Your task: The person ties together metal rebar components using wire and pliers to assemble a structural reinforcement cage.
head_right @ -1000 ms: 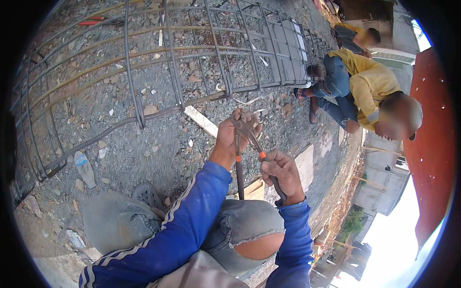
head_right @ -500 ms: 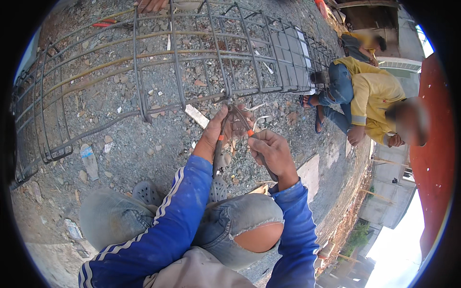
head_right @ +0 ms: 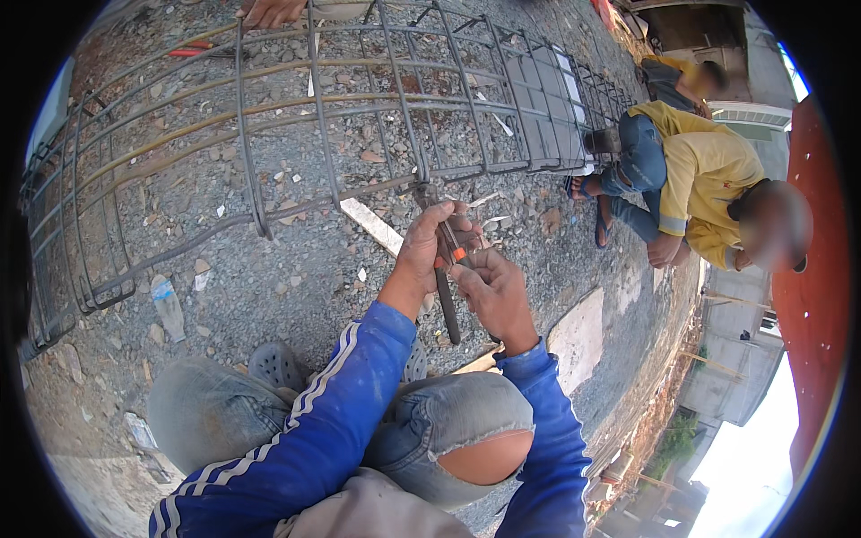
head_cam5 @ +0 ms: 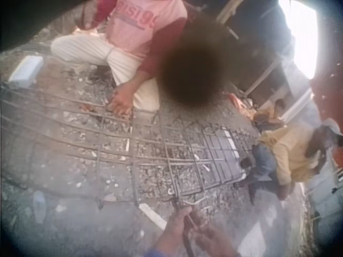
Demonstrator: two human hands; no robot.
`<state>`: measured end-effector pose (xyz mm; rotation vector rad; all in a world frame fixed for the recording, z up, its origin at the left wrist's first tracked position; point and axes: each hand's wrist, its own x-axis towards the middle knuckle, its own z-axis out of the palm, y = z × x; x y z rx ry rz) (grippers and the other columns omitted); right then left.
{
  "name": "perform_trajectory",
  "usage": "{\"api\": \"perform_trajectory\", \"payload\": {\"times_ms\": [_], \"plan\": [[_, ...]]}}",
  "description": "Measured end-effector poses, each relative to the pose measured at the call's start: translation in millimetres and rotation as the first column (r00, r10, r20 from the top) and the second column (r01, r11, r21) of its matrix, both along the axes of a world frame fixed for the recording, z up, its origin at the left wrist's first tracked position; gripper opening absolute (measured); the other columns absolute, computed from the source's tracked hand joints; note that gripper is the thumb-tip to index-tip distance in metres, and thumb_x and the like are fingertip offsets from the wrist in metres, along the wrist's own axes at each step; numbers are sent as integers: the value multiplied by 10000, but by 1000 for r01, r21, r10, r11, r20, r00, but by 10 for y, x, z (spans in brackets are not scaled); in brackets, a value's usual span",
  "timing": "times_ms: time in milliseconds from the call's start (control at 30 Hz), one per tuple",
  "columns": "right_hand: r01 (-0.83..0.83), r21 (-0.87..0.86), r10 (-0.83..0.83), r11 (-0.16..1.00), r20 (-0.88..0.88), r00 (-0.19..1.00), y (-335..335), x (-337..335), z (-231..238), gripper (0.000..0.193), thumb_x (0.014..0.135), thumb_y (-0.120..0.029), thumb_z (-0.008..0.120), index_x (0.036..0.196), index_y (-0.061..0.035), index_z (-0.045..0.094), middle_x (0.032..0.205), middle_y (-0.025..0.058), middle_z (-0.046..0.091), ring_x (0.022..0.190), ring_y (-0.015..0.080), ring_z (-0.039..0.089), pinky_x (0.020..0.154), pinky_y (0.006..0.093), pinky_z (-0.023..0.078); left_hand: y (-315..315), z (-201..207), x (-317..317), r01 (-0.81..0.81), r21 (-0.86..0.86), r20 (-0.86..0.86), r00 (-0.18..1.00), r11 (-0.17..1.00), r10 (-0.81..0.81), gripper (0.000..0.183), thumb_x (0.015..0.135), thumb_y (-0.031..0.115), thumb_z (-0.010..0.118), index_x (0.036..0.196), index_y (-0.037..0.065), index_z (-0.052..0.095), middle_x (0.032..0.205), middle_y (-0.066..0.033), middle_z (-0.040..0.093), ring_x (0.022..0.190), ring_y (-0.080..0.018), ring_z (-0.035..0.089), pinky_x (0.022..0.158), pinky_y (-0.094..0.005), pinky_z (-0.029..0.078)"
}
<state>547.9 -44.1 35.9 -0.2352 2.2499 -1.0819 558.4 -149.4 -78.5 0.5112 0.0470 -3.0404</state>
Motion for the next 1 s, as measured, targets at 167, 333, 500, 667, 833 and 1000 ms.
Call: {"api": "perform_trajectory", "payload": {"times_ms": [167, 333, 500, 667, 833, 1000], "plan": [[-248, 587, 543, 771, -401, 737, -256, 21, 515, 311, 878, -274, 687, 952, 14, 597, 667, 57, 606, 512, 168, 548, 490, 300, 425, 42, 256, -30, -113, 96, 121, 988, 989, 101, 166, 880, 238, 666, 879, 83, 609, 713, -6, 604, 783, -195, 679, 648, -304, 581], [-38, 945, 941, 324, -318, 116, -447, 174, 943, 492, 809, -189, 634, 1246, 6, 520, 1048, 123, 557, 894, 264, 568, 750, 403, 436, -6, 703, -244, -279, 351, 350, 925, 894, 151, 208, 919, 209, 625, 794, 63, 545, 740, -41, 598, 761, -194, 670, 643, -289, 587], [27, 978, 974, 205, -201, -106, -654, -327, 1122, 438, 812, -97, 558, 1238, -1, 523, 1000, 99, 546, 887, 237, 540, 760, 384, 413, -136, 855, -382, -273, 573, 231, 958, 773, 168, 249, 944, 328, 616, 864, 101, 551, 818, -46, 644, 763, -180, 652, 646, -347, 542], [-4, 995, 948, 95, -92, -305, -1070, -421, 1323, 359, 804, -153, 585, 1135, -17, 562, 887, 59, 540, 842, 201, 540, 749, 349, 419, -199, 813, -356, -314, 561, 205, 949, 766, 239, 274, 959, 356, 592, 821, 121, 571, 803, -28, 666, 730, -178, 638, 643, -341, 516], [-68, 998, 931, -5, -20, -365, -1399, -445, 1359, 316, 779, -168, 613, 1064, -31, 620, 842, 56, 564, 849, 210, 570, 746, 341, 432, -250, 733, -307, -307, 603, 154, 950, 736, 270, 301, 947, 413, 603, 889, 118, 593, 748, -2, 642, 734, -160, 630, 685, -334, 524], [-272, 938, 965, -217, 165, -202, -1857, -1415, 1365, 450, 627, -87, 704, 1074, -131, 680, 950, 61, 624, 964, 250, 608, 823, 389, 458, -210, 683, -434, -172, 504, 139, 983, 847, 117, 421, 929, 510, 595, 1002, 96, 596, 964, -28, 628, 885, -164, 616, 768, -339, 531]]}}
